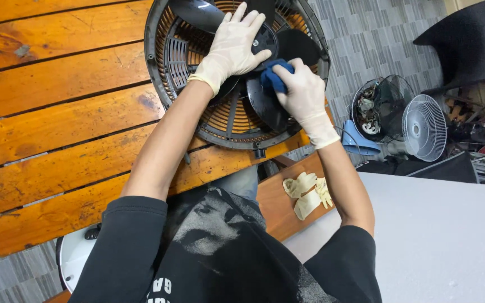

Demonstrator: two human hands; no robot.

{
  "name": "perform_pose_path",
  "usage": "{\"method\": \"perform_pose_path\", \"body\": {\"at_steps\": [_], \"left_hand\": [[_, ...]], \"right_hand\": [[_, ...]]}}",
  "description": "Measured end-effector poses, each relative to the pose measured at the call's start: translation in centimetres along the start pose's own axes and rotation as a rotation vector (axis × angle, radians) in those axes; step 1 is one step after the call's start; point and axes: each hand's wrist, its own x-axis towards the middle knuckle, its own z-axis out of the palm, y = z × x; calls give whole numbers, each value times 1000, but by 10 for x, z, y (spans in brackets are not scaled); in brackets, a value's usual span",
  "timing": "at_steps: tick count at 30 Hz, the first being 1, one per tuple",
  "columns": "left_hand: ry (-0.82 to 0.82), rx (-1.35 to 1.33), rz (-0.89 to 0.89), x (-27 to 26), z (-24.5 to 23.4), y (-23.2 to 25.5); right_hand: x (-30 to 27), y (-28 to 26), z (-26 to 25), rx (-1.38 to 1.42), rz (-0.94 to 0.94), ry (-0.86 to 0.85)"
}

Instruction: Cleaning the blades and grill of an electric fan using a toothbrush and a cloth

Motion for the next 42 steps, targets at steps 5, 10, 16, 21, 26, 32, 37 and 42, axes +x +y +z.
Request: {"method": "perform_pose_path", "body": {"at_steps": [5,10,16,21,26,32,37,42], "left_hand": [[22,-20,22,-1,-1,-1],[17,-30,40,-3,-3,-1],[37,8,9,-3,-9,3],[62,14,69,-1,-17,2],[107,-60,165,-3,-30,2],[96,-97,195,0,-35,1],[138,-133,218,0,-43,4],[156,-165,208,1,-44,3]], "right_hand": [[-5,-44,26,-51,-94,32],[4,-52,34,-71,-215,29],[-8,10,31,-14,-92,168],[5,44,82,1131,699,88],[-15,-3,50,1663,1329,-40],[-13,-4,41,1975,1407,-319],[-2,-19,66,2134,1424,-166],[-31,-17,54,1852,1517,-365]]}}
